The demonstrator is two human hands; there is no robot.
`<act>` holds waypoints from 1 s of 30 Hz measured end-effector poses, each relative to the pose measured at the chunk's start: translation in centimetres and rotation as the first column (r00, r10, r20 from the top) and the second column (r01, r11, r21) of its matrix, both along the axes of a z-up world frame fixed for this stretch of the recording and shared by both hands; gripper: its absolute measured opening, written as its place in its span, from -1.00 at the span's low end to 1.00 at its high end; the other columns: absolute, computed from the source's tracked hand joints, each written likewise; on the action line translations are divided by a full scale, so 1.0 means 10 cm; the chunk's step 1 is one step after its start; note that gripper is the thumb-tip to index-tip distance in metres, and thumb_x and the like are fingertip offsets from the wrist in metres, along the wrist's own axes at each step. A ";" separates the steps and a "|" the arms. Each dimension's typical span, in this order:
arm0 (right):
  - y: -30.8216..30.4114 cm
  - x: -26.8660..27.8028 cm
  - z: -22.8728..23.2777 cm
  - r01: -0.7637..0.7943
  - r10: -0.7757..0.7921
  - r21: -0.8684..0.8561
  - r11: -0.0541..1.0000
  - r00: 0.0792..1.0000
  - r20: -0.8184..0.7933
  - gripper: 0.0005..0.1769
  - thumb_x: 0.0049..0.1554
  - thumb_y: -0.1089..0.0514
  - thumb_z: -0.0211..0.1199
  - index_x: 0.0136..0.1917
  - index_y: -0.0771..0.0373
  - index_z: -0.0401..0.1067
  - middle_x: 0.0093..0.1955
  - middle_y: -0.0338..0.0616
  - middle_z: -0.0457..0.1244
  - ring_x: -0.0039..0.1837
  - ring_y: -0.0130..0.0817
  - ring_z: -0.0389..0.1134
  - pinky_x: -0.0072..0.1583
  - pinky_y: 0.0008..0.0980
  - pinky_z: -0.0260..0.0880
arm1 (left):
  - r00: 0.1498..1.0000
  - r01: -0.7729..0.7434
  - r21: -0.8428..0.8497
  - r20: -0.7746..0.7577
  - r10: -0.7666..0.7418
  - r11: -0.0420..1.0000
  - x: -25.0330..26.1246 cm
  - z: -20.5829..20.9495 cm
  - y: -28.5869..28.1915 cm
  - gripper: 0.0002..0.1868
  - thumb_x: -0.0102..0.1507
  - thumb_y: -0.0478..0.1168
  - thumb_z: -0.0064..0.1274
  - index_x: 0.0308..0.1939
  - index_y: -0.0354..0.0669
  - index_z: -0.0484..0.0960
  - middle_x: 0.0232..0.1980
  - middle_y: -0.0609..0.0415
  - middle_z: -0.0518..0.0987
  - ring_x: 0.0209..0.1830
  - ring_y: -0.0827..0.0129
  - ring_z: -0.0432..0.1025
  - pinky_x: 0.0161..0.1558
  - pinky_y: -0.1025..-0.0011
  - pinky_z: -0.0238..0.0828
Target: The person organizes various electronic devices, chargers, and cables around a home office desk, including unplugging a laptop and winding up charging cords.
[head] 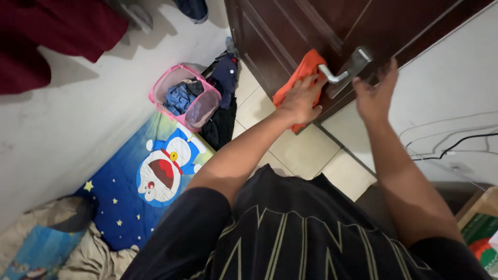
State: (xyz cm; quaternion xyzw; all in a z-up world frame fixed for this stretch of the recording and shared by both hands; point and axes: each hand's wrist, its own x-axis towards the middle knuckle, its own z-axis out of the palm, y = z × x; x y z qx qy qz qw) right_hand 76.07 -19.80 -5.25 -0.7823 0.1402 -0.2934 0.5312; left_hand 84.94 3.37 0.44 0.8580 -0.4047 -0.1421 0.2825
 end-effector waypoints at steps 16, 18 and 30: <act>1.52 0.66 0.01 0.056 -0.040 -0.374 0.926 0.998 0.051 -0.62 0.21 0.35 0.29 0.28 0.24 0.33 0.26 -0.08 0.17 0.24 -0.25 0.15 0.26 -0.25 0.18 | 0.961 -0.135 0.050 -0.238 0.143 0.990 1.02 -0.93 1.60 -0.37 0.18 -0.07 0.17 0.34 0.03 0.42 0.36 -0.07 0.41 0.38 -0.07 0.26 0.36 0.12 0.22; 1.85 0.98 -0.24 -0.044 0.022 -0.331 0.943 0.997 -0.071 -0.71 0.20 0.29 0.32 0.20 0.22 0.40 0.17 -0.08 0.23 0.17 -0.25 0.24 0.15 -0.29 0.27 | 0.956 -0.189 0.020 -0.226 0.188 0.982 1.20 -1.09 1.79 -0.41 0.17 -0.08 0.19 0.29 0.00 0.46 0.28 -0.10 0.45 0.32 -0.09 0.29 0.31 0.12 0.25; 2.18 3.37 -3.31 -0.391 0.326 -0.217 0.895 0.902 -0.282 -0.84 0.12 0.26 0.30 0.02 0.23 0.49 -0.11 -0.12 0.37 -0.06 -0.31 0.43 -0.01 -0.32 0.43 | 0.849 -0.521 -0.130 -0.176 0.498 0.843 2.94 -3.44 1.83 -0.59 0.14 -0.15 0.22 0.06 -0.07 0.60 0.06 -0.08 0.59 0.13 -0.03 0.47 0.15 0.17 0.42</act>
